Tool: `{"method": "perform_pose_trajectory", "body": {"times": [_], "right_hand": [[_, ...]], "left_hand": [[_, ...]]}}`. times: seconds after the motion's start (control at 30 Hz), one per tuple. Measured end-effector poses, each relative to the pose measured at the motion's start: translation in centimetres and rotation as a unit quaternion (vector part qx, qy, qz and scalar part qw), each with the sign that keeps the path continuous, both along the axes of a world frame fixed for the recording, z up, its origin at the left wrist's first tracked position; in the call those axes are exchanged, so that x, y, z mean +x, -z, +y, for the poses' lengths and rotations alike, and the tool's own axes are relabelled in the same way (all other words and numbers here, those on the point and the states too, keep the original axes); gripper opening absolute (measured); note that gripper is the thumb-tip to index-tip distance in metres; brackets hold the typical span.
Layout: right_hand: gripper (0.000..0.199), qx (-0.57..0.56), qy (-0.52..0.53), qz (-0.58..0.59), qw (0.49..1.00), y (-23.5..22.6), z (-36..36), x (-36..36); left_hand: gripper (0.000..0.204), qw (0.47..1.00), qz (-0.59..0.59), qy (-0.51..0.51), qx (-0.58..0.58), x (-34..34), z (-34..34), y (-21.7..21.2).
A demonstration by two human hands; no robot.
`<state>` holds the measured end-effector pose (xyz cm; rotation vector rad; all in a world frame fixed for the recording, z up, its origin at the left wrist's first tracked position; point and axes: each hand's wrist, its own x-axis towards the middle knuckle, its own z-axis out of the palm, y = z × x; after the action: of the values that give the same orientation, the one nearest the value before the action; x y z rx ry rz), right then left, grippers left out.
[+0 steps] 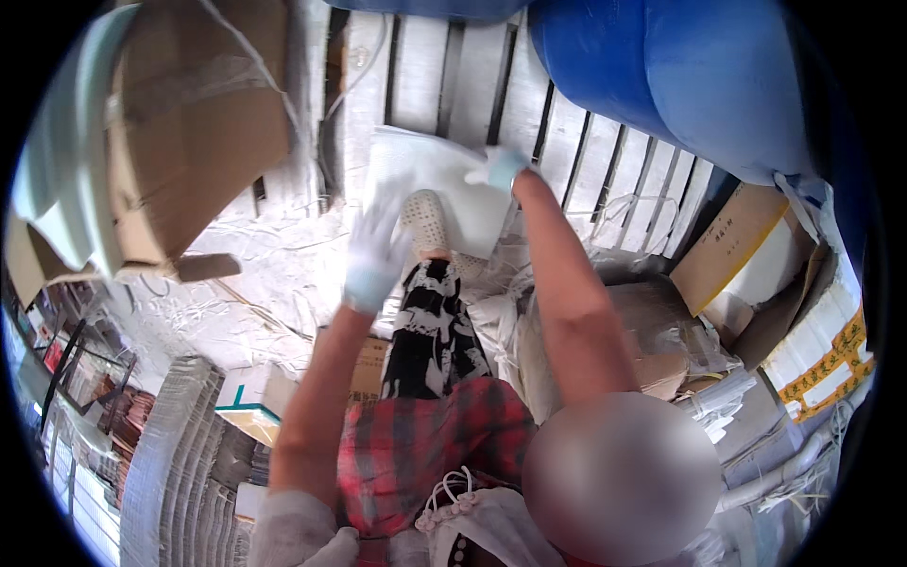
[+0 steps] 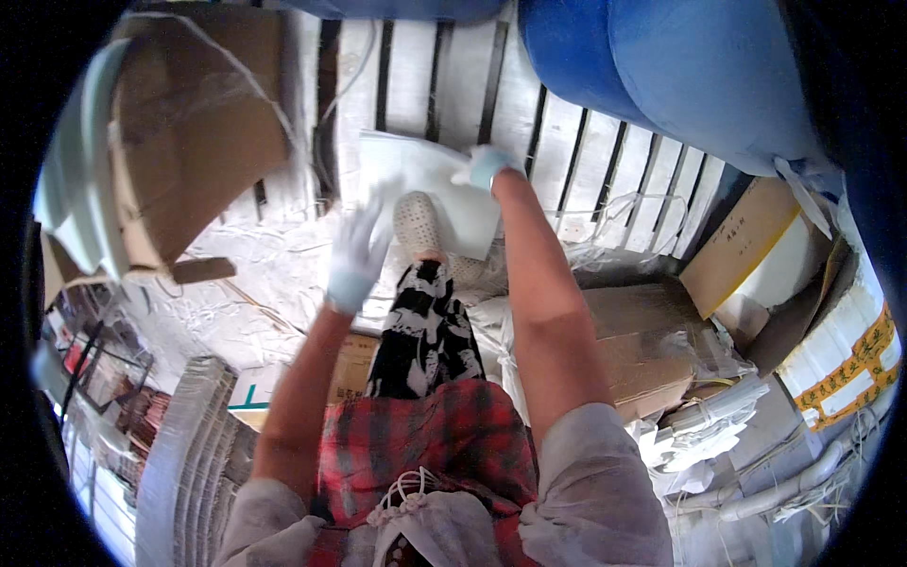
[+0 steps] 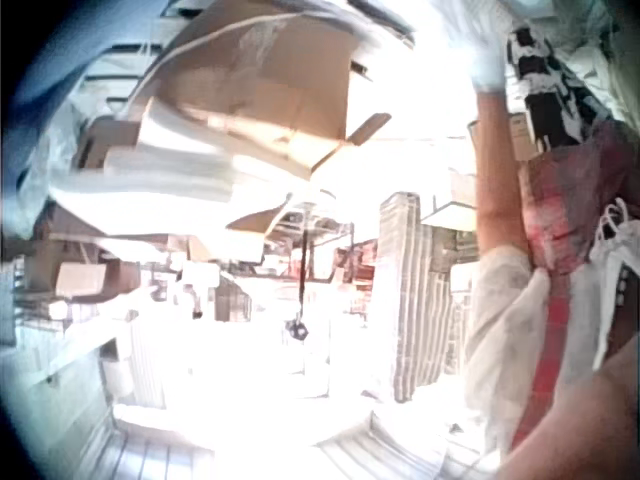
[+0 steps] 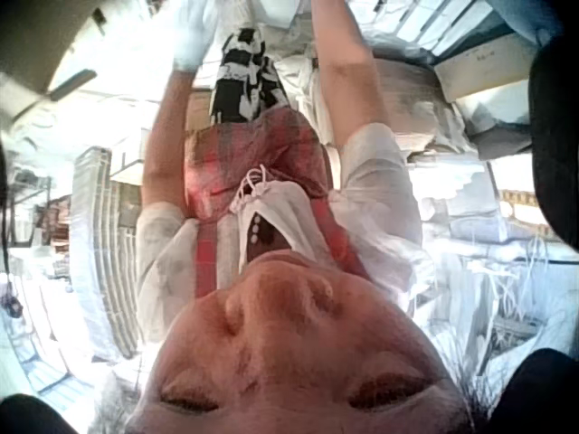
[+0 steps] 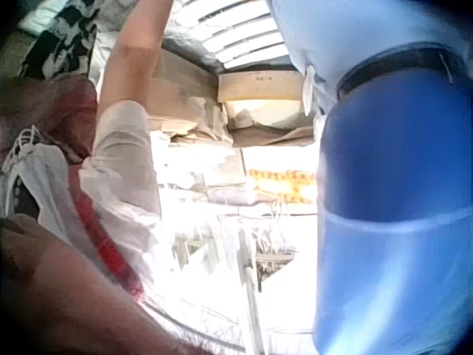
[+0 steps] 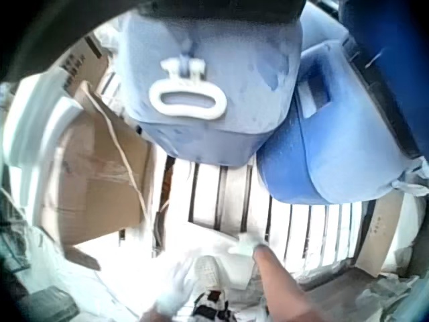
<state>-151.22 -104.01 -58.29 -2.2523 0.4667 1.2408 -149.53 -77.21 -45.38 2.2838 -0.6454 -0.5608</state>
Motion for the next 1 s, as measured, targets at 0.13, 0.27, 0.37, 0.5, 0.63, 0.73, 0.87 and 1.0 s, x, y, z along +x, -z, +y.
{"method": "perform_pose_trajectory", "body": {"times": [0.13, 0.27, 0.37, 0.5, 0.63, 0.73, 0.87, 1.0], "right_hand": [[0.048, -0.055, -0.034, -0.088, 0.994, -5.6, 5.0, -4.6], [0.043, 0.007, 0.051, -0.064, 0.997, -14.5, 7.2, -6.4], [0.043, 0.068, 0.139, -0.077, 0.985, -21.3, 5.8, -9.3], [0.04, 0.182, 0.351, -0.083, 0.915, -36.8, 2.8, -9.2], [0.037, 0.244, 0.362, -0.14, 0.889, -44.2, 1.4, -8.5], [0.05, 0.282, 0.281, -0.131, 0.908, -46.5, -0.2, -8.9], [0.086, 0.455, 0.514, -0.228, 0.69, -49.2, 1.3, -4.3], [0.078, 0.271, 0.574, -0.271, 0.724, -53.7, 7.0, -0.5]], "left_hand": [[0.051, 0.973, 0.118, -0.173, 0.098, -9.7, 11.5, -7.2], [0.067, 0.943, 0.189, -0.274, 0.011, -10.1, 15.6, -14.0], [0.084, 0.898, 0.253, -0.349, -0.092, -7.7, 14.9, -16.3], [0.086, 0.795, 0.408, -0.351, -0.28, -4.2, 11.9, -18.4], [0.064, 0.648, 0.565, -0.251, -0.445, -1.7, 9.6, -19.7], [0.06, 0.67, 0.581, -0.174, -0.428, 1.2, 8.4, -25.0], [0.062, 0.744, 0.565, -0.098, -0.343, 3.0, 10.7, -28.9], [0.071, 0.822, 0.512, 0.124, -0.214, 4.5, 15.7, -33.2]]}}
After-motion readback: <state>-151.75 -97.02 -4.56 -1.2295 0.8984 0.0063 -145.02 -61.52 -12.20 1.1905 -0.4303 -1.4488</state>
